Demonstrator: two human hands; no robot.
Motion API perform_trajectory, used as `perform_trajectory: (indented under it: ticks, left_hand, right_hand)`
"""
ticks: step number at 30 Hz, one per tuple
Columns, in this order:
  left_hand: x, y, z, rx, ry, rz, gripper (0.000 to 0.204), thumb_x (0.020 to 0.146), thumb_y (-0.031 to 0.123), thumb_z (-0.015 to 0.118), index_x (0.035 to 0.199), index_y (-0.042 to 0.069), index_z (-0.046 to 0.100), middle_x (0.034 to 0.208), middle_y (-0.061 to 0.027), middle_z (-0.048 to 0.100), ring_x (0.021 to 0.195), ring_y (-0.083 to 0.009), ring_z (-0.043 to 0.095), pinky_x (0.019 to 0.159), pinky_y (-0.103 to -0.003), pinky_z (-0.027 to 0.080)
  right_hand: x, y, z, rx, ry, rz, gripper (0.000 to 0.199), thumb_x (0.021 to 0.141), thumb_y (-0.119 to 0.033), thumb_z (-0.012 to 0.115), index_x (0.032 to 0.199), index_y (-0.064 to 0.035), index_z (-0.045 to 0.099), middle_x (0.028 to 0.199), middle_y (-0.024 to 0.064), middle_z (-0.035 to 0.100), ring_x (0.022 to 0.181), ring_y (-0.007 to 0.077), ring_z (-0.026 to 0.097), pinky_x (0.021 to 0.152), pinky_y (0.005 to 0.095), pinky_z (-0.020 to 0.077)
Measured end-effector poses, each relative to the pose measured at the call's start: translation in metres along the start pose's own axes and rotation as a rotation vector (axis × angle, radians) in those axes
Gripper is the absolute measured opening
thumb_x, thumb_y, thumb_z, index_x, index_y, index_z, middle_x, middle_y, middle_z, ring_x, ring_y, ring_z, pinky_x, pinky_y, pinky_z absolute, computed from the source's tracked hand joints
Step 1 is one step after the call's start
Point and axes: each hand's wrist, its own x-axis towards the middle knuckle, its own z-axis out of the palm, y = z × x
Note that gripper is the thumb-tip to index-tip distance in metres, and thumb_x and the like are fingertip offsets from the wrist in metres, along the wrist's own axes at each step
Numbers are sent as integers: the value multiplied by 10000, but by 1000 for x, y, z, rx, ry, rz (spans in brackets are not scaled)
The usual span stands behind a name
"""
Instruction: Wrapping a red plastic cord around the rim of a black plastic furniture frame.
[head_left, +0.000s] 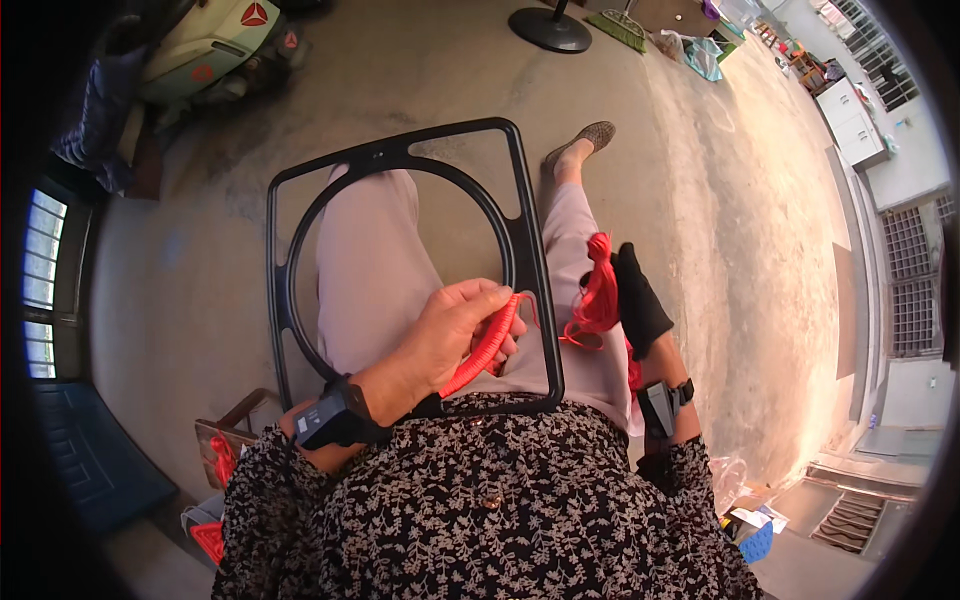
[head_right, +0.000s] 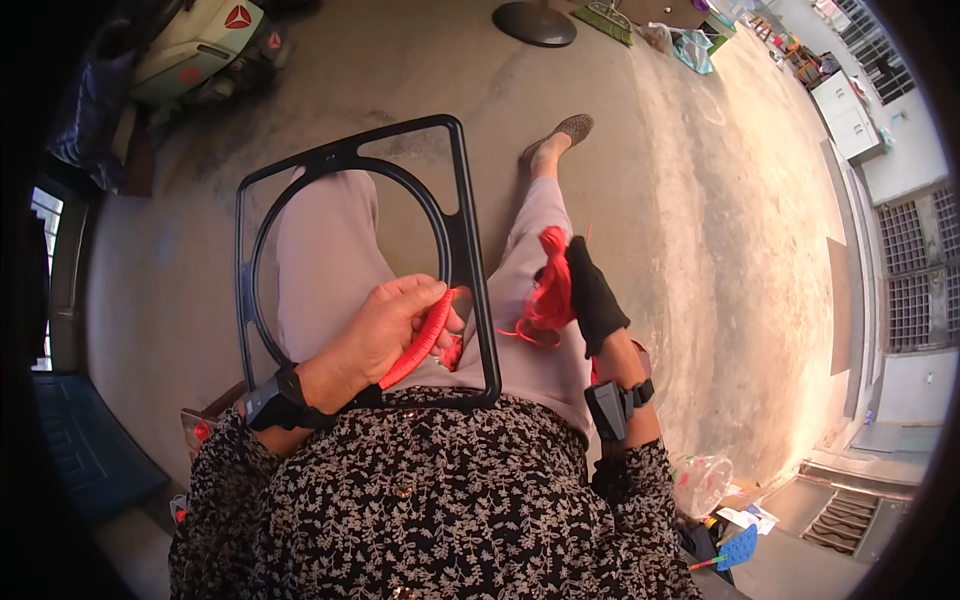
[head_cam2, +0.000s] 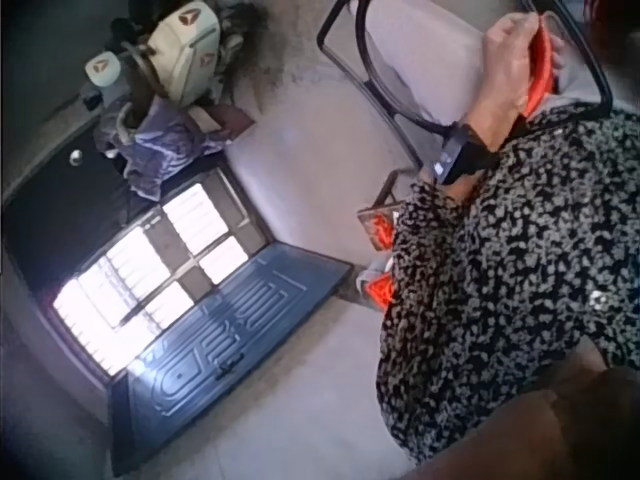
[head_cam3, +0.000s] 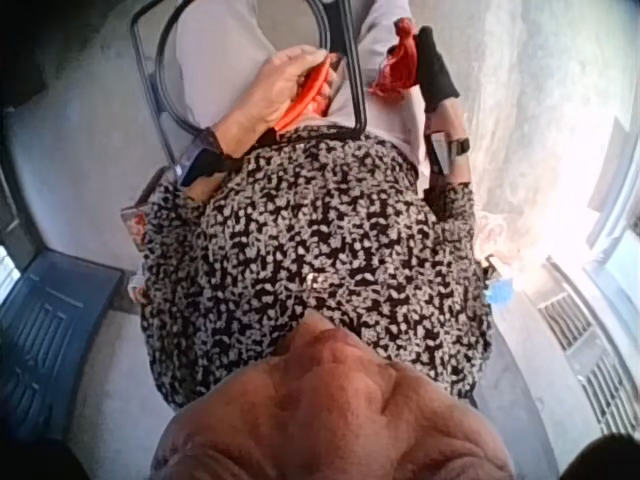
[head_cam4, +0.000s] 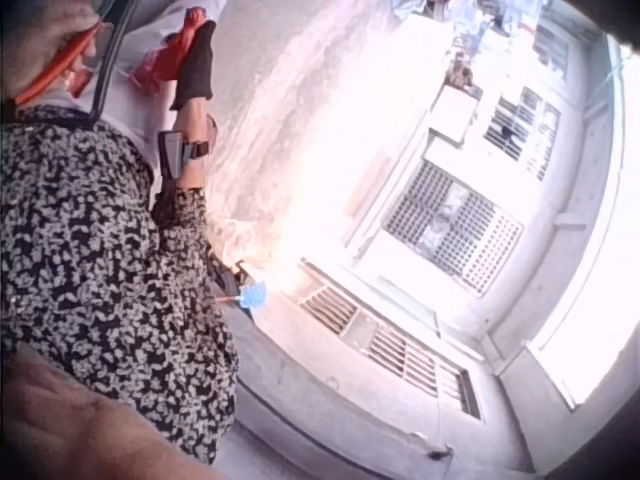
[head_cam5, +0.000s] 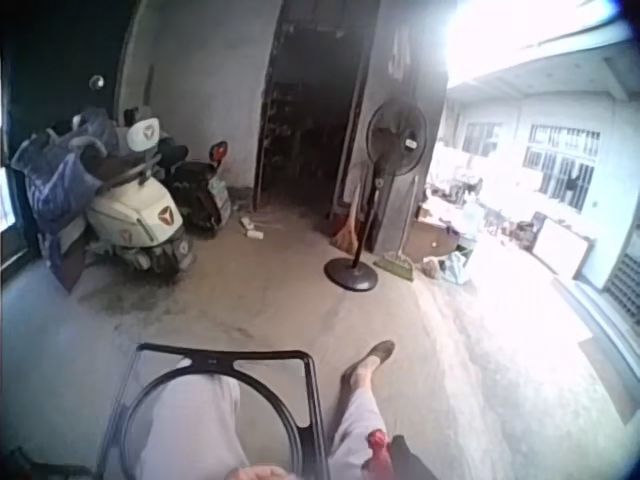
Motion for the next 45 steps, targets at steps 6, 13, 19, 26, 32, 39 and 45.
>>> perform_trajectory:
  ticks: [6, 13, 19, 26, 32, 39, 45]
  left_hand:
    - [-1, -5, 11, 211, -76, 14, 306, 990, 264, 454, 941, -10, 582, 742, -89, 641, 544, -110, 605, 491, -214, 504]
    - [-2, -4, 12, 293, -103, -17, 379, 995, 293, 431, 1039, -43, 600, 707, -55, 619, 528, -76, 574, 467, -194, 468]
    - [-5, 9, 9, 323, -138, -3, 335, 995, 251, 443, 1035, -44, 597, 692, -71, 633, 505, -84, 572, 465, -180, 461]
    - [-27, 59, -10, 722, -202, -213, 309, 964, 236, 496, 942, -34, 644, 637, -28, 615, 478, -64, 547, 437, -173, 418]
    - [-41, 64, -22, 917, -342, -370, 268, 939, 211, 537, 889, -22, 660, 661, -22, 630, 524, -52, 563, 482, -187, 444]
    - [-34, 46, -27, 822, -390, -356, 221, 940, 165, 523, 989, -17, 637, 766, -51, 657, 607, -67, 600, 566, -191, 484]
    - [-41, 51, -30, 693, -442, -340, 214, 933, 142, 532, 1038, -19, 625, 780, -57, 659, 625, -75, 608, 594, -193, 501]
  right_hand:
    - [34, -55, 78, -22, -329, 5, 427, 950, -438, 484, 1089, -45, 580, 868, 59, 630, 742, 129, 609, 686, 263, 509]
    - [28, -83, 122, -22, -55, -571, 482, 852, -178, 660, 1278, -44, 478, 907, 54, 608, 813, 118, 596, 711, 251, 494]
    - [30, -95, 111, -456, 75, -652, 426, 768, -190, 744, 1151, -49, 620, 1039, 79, 619, 954, 165, 609, 837, 297, 476]
    - [9, -138, 101, -656, 357, -940, 313, 765, -256, 740, 1009, -75, 665, 929, 85, 664, 834, 186, 641, 766, 309, 492]
    - [15, -145, 113, -305, 144, -913, 286, 802, -172, 704, 1047, -41, 635, 824, 58, 658, 749, 97, 608, 710, 266, 491]
    - [20, -138, 130, -839, -19, -929, 417, 819, -276, 707, 1139, -33, 597, 953, 105, 686, 883, 157, 647, 808, 271, 487]
    - [27, -135, 80, -189, 6, -556, 325, 905, -229, 586, 1167, -37, 594, 1014, 94, 670, 876, 137, 647, 716, 260, 500]
